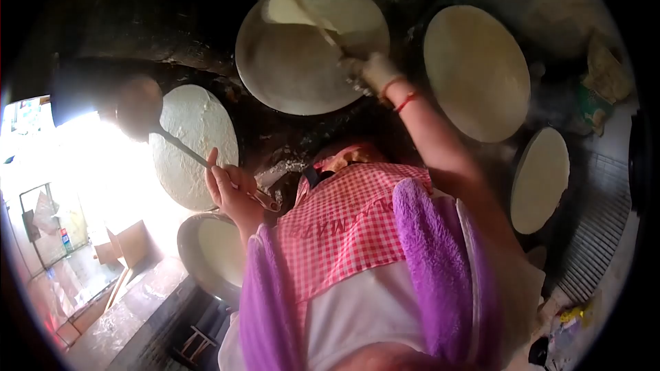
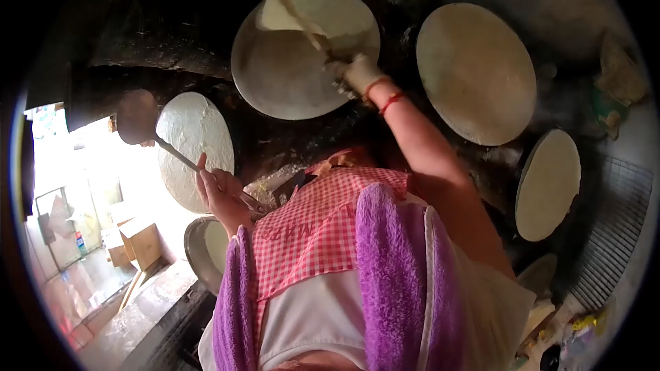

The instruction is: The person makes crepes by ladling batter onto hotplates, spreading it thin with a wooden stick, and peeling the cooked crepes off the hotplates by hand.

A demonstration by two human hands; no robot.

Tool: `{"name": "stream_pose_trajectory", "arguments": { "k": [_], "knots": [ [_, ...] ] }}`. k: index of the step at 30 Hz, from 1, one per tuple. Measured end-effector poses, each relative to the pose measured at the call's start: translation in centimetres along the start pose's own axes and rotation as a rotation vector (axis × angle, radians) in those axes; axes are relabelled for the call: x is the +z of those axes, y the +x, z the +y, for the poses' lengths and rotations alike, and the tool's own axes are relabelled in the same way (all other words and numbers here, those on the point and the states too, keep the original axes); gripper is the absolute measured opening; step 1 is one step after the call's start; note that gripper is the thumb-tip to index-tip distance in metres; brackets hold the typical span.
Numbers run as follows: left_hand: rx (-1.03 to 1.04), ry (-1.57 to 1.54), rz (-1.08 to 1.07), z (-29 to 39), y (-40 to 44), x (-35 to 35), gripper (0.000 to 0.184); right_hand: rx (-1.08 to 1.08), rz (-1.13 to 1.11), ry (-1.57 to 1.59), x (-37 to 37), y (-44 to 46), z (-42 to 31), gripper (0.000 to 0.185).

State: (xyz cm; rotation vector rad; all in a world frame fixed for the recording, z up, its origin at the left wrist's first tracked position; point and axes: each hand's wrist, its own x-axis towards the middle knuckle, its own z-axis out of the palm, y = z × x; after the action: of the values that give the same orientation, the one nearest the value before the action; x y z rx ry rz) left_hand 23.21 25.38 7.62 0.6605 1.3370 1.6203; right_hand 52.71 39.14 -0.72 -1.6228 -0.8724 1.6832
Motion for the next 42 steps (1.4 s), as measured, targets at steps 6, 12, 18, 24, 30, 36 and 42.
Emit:
{"name": "stream_pose_trajectory", "arguments": {
  "k": [6, 12, 18, 24, 30, 36, 42],
  "knots": [
    [0.050, 0.024, 0.209, 1.8, -2.3, 0.2, 0.036, -0.137, -0.014, 0.057, -6.5, -1.0, -0.8, 0.032],
    [0.074, 0.047, 0.268, 1.7, -3.8, 0.0, 0.033, -0.016, -0.239, -0.283, -2.6, 1.8, -4.4, 0.033],
    [0.113, 0.044, 0.303, 4.8, -2.4, 0.4, 0.034, -0.482, -0.242, -0.755, -7.1, 4.0, -2.0, 0.042],
    [0.045, -0.023, 0.278, 3.7, -1.2, -1.3, 0.034, -0.574, -0.120, -0.505, -6.6, 8.8, -3.3, 0.038],
    [-0.036, -0.067, 0.172, 3.6, 2.0, -1.4, 0.030, -0.449, -0.193, -0.590, -6.6, 5.2, -2.8, 0.039],
    [-0.131, 0.380, 0.023, -1.2, 7.3, -4.1, 0.042, -0.512, -0.196, -0.529, -4.8, 7.2, -3.1, 0.042],
    [0.086, 1.091, -0.145, -2.6, 6.5, -4.5, 0.052, -0.169, -0.218, -0.261, -6.8, -0.5, -0.1, 0.038]
  ]
}}
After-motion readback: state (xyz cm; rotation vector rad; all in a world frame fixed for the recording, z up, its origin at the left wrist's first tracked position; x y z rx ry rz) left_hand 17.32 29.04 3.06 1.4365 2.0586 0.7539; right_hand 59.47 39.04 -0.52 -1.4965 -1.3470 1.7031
